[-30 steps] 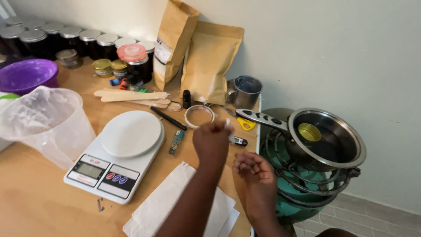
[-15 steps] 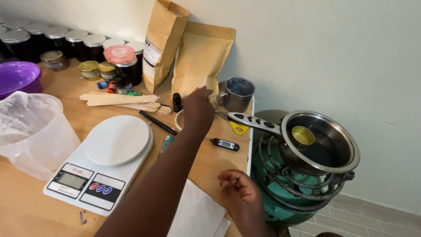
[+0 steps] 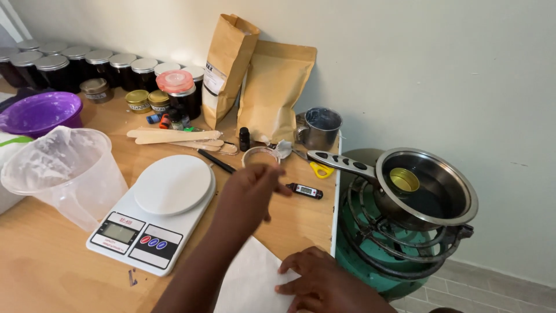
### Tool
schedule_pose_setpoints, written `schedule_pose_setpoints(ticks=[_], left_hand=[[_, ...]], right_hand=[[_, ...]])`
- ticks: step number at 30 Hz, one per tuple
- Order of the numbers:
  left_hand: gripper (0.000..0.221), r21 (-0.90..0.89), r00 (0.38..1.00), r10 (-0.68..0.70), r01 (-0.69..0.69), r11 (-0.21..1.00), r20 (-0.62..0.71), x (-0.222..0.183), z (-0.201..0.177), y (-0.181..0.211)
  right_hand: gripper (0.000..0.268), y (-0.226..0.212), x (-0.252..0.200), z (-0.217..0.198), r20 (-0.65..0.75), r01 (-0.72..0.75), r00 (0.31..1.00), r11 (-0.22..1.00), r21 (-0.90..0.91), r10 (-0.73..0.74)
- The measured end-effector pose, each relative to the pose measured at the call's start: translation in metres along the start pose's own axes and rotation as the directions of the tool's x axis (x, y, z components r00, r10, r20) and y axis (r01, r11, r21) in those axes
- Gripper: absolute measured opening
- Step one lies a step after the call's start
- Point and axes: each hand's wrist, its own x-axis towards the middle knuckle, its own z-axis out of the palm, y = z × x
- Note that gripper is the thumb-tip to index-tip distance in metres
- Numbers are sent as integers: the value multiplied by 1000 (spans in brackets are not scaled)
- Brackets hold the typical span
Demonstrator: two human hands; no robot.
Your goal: Cleaning metal candle tins with a cloth to prepare them for pouring wax.
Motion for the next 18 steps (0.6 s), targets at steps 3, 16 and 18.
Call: schedule_pose_setpoints(ticks=[3, 16, 18], left_hand=[[33, 90, 995, -62, 55, 994, 74, -35, 2, 16], [41, -785, 885, -137, -312, 535, -445, -23, 17, -3], [31, -694, 831, -112, -371, 616, -544, -15, 17, -5]], right_hand=[[8, -9, 0, 2, -143, 190, 969, 978, -91, -201], [20, -7, -13, -21, -580, 105, 68, 573, 813, 812], [24, -15, -16, -33, -546, 187, -112, 558, 809, 830]])
